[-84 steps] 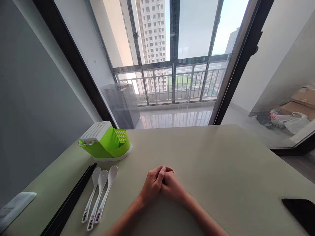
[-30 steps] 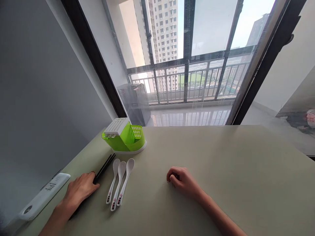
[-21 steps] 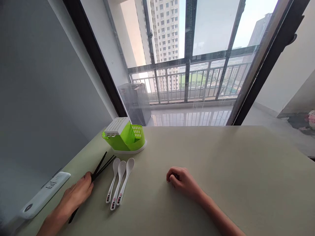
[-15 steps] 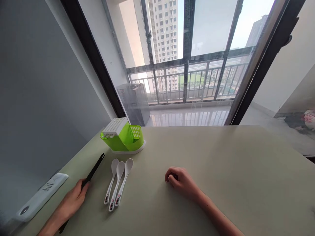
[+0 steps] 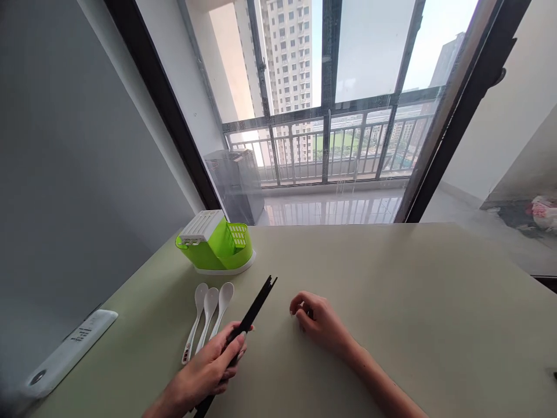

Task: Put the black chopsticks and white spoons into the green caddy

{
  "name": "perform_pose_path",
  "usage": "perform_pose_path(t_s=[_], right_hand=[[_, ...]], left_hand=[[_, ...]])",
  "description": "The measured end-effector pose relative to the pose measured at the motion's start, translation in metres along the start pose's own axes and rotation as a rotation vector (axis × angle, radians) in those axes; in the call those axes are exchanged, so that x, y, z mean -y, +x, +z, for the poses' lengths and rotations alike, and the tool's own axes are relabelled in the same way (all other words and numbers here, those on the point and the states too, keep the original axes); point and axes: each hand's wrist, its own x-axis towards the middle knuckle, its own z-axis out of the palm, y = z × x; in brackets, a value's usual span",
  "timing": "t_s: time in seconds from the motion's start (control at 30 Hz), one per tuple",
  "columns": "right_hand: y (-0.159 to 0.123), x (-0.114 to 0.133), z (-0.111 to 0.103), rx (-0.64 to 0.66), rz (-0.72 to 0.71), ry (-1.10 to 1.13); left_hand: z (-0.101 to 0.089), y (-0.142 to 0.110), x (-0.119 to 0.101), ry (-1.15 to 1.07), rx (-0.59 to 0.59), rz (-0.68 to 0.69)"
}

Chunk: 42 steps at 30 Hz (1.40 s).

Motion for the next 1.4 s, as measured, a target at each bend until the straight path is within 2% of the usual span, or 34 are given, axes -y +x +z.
perform_pose_path(t_s=[0.07, 0.17, 0.23, 0.33, 0.57, 0.7, 0.77, 0.87, 1.0, 1.1, 1.17, 1.27, 1.4], right_hand=[[0.0, 0.0, 0.001, -0.046, -0.005, 0.008], [0.0, 0.001, 0.002, -0.14, -0.036, -0.034], [-0.001, 0.0, 0.004, -0.171, -0.079, -0.111], [-0.001, -0.001, 0.004, -0.138, -0.142, -0.224], [-0.001, 0.002, 0.002, -0.1, -0.186, -0.343], [-0.001, 0.001, 0.002, -0.066, -0.225, -0.395], [-0.002, -0.001, 0.002, -0.054, -0.23, -0.392], [-0.002, 0.0, 0.0, -0.053, -0.217, -0.375], [-0.003, 0.006, -0.001, -0.066, -0.19, -0.349], [-0.003, 0.008, -0.001, -0.079, -0.184, -0.324], [-0.003, 0.007, -0.001, -0.095, -0.179, -0.313], [-0.003, 0.004, 0.001, -0.107, -0.167, -0.305], [-0.003, 0.002, 0.002, -0.109, -0.165, -0.283]], left_hand=[[0.018, 0.012, -0.007, 0.193, -0.027, 0.116], [0.042, 0.022, -0.016, 0.499, -0.134, 0.269], [0.056, 0.025, -0.019, 0.645, -0.181, 0.271], [0.072, 0.031, -0.02, 0.821, -0.238, 0.237], [0.087, 0.042, -0.022, 1.013, -0.321, 0.229], [0.088, 0.036, -0.03, 1.058, -0.284, 0.227], [0.084, 0.033, -0.029, 1.03, -0.278, 0.246], [0.07, 0.03, -0.022, 0.974, -0.358, 0.299], [0.032, 0.029, -0.006, 0.973, -0.609, 0.299], [0.0, 0.024, 0.007, 1.039, -0.822, 0.182], [-0.017, 0.02, 0.014, 1.099, -0.912, 0.08], [-0.033, 0.014, 0.02, 1.132, -0.953, -0.055], [-0.034, 0.013, 0.022, 1.129, -0.877, -0.145]])
